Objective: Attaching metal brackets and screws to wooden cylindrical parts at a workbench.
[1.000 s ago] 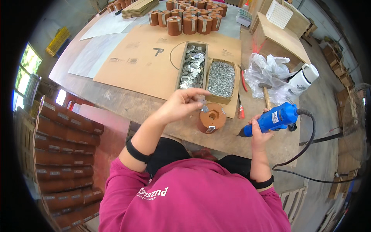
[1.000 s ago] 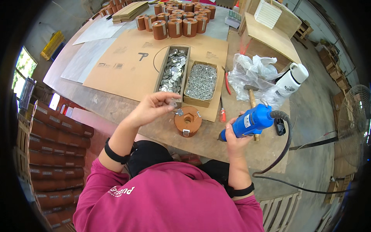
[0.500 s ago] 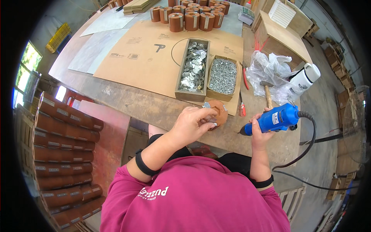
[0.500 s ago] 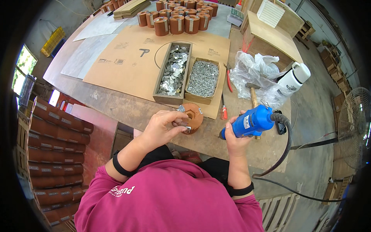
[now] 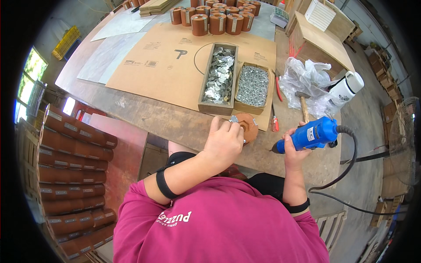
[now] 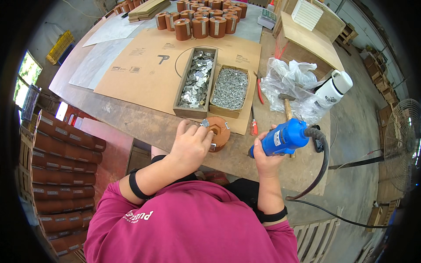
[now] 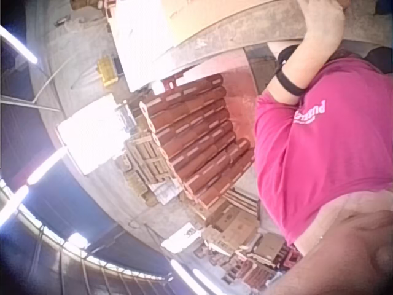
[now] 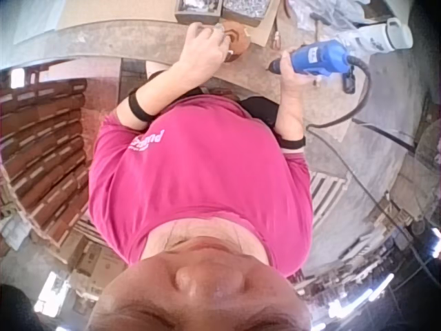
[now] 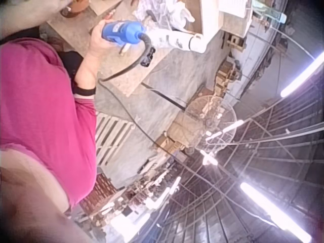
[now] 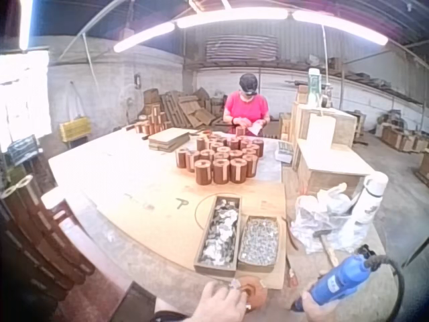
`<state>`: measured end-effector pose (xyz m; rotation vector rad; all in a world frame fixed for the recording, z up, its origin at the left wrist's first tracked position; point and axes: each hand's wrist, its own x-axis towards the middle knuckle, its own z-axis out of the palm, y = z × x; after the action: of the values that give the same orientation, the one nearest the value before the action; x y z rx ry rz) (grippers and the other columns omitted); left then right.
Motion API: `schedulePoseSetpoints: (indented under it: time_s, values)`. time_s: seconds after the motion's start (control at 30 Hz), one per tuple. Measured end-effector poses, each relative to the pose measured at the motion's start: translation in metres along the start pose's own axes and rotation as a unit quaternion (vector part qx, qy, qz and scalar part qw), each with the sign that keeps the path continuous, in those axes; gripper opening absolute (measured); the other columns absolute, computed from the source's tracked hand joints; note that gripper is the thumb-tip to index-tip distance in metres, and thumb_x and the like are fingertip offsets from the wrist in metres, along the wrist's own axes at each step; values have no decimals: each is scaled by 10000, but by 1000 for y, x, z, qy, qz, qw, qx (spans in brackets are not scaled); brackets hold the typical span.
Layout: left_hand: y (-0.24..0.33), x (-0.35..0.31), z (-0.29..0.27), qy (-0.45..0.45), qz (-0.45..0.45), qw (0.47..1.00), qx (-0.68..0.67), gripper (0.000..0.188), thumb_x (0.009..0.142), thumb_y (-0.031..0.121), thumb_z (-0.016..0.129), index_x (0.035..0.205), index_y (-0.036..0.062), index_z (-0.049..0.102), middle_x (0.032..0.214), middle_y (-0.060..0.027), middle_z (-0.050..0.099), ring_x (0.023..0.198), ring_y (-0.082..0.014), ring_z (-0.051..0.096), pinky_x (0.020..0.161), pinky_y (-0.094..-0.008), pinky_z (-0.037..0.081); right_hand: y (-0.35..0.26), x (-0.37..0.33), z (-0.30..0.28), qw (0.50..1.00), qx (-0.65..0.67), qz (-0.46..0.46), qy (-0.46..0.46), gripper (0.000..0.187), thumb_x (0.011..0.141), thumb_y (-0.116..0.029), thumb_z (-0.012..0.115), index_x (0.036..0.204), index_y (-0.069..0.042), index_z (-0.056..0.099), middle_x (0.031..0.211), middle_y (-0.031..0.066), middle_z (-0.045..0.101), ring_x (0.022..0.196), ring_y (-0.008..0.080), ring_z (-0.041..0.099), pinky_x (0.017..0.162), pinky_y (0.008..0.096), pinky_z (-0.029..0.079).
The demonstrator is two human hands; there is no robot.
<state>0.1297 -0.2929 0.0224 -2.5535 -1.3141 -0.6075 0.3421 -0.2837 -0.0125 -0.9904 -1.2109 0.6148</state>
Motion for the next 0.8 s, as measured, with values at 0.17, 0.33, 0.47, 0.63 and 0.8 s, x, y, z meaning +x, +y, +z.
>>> schedulePoseSetpoints:
  time_s: [0.17,0.33,0.47,0.63,0.8]
  values:
    - [1,-4,4,-44,-8,995,-90,379,647,157,642,985,1,570,905,-88,508,838,-227,507,864,-445,318,-3,0,0,1000,3,2,-7,516,711,44,559,1174,-9,337,769,76,506,690,141,542,666,297,472]
    - [-12,-7,0,35,-60,972,-227,439,564,153,724,971,76,580,961,-74,518,894,-242,492,871,-436,294,2,0,-1,1000,20,2,-1,516,711,41,561,1174,-1,337,767,76,508,688,143,541,665,296,470]
    - [-15,-15,17,85,-44,970,-222,408,547,135,731,931,88,598,989,-69,539,934,-243,490,884,-439,285,2,1,-2,1000,16,18,13,525,689,40,580,1157,6,344,788,63,515,728,126,533,697,278,452]
    - [-7,-17,23,106,-49,966,-232,333,564,110,715,880,80,616,1045,-56,567,1020,-246,477,904,-459,269,3,2,-2,999,20,43,13,536,665,46,598,1140,0,353,816,51,519,773,107,528,733,260,437]
    - [-5,-18,27,113,-64,964,-233,336,573,119,714,893,81,616,1055,-53,564,1028,-249,475,909,-464,255,4,2,-1,1000,4,-3,-1,522,713,49,567,1180,13,336,783,81,510,681,139,541,655,293,470]
